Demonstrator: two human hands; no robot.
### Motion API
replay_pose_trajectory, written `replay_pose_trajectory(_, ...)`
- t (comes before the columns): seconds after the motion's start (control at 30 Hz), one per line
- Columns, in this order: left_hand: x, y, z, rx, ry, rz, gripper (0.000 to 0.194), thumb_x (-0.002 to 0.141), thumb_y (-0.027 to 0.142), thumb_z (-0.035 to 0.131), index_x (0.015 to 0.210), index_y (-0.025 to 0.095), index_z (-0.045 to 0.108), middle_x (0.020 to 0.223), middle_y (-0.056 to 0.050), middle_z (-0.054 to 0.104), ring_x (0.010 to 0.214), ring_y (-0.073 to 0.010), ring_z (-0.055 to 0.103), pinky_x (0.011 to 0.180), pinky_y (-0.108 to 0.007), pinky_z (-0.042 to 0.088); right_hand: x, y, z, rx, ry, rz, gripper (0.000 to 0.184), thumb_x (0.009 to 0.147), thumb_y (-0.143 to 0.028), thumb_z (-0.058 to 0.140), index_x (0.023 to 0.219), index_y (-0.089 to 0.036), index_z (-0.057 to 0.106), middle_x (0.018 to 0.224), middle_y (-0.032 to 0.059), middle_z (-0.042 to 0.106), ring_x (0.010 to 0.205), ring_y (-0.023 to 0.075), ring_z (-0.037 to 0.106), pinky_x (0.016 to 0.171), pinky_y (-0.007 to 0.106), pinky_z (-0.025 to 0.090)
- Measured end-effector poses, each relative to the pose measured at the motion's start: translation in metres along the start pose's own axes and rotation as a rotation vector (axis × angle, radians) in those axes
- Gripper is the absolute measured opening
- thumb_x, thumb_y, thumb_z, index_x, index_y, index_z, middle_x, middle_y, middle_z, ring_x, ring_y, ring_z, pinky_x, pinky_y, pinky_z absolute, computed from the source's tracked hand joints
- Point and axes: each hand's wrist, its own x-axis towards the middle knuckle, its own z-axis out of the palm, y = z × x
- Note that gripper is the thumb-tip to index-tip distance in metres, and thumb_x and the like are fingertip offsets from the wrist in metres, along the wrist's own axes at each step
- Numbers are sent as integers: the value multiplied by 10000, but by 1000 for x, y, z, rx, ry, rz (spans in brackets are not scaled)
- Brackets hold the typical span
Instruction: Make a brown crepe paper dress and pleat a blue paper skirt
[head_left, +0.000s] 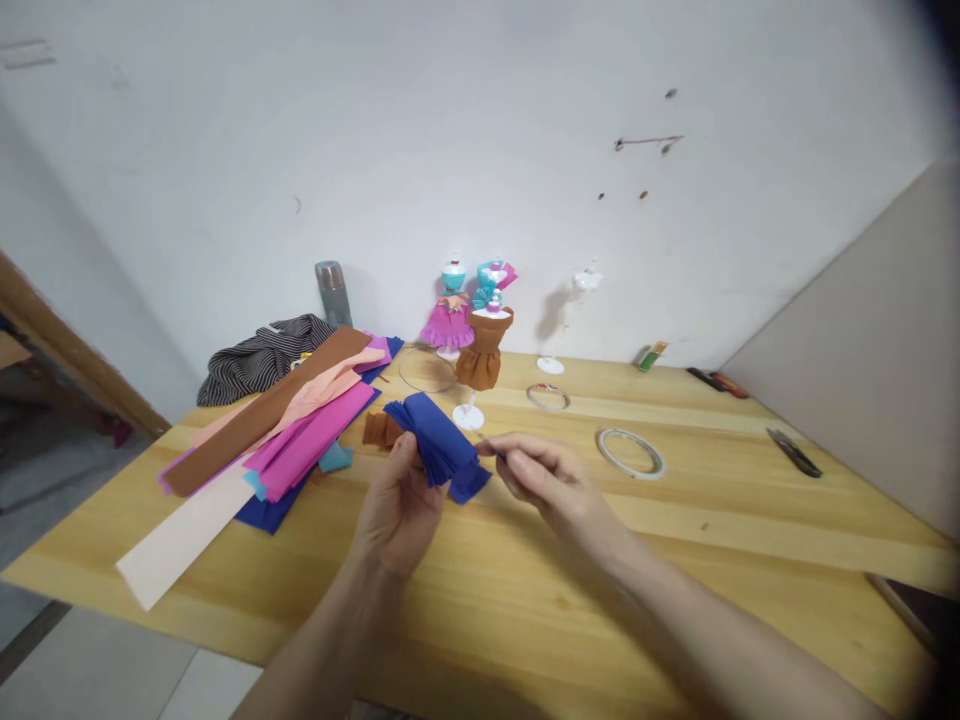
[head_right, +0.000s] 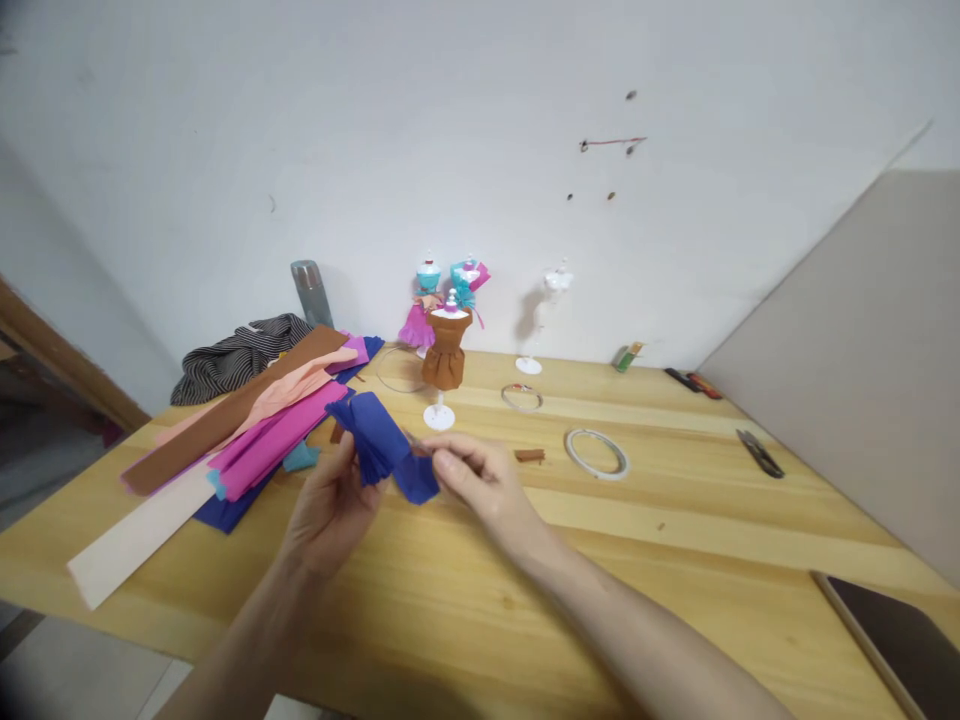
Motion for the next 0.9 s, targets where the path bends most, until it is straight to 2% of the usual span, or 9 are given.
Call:
replay_pose_trajectory(0.17,-1,-13,5,-19,-27,-58,320,944,160,337,994,171,653,841,-32,727,778,-110,663,809,-258,499,-10,-8,3,-180,-46,-33,348,775,-477,578,837,-145,662,591,-4,477,537,101,356,505,244,280)
replay_pose_trajectory(0.3,0,-19,7,-52,-30,-51,325,941,150,339,1102,197,617,850,-25,723,807,-118,658,842,-281,487,-12,-7,-1,-189,44,-43,362,791,-486,556,834,-142,663,583,-7,458,542,107,372,522,248,310)
replay_pose_trajectory(0.4,0,-22,10,-85,15,-69,330,945,161,329,1113,208,610,847,-24,721,800,-113,657,853,-291,482,-19,-9,-5,-198,103,-46,366,779,-484,572,879,-144,662,596,0,468,555,120,390,524,253,316)
replay_pose_trajectory(0.57,-2,-26,12,-66,17,-111,319,941,196,353,1107,242,622,826,-10,718,782,-122,656,815,-295,495,-24,-13,-8,-256,17,15,368,772,-493,572,849,-145,664,584,1,457,551,116,374,506,241,296)
replay_pose_trajectory(0.77,-5,-27,11,-77,19,-140,331,948,202,340,1057,253,648,801,4,721,769,-104,656,758,-255,496,-16,-5,-11,-204,-15,70,448,766,-565,540,715,-127,623,518,-42,324,499,84,299,451,221,210)
replay_pose_trajectory(0.9,-3,-27,8,-67,36,-161,331,949,205,334,1027,214,656,792,-8,722,756,-99,655,770,-250,495,-23,-7,-11,-154,18,101,460,748,-560,569,837,-113,636,533,-41,362,494,83,305,450,228,203)
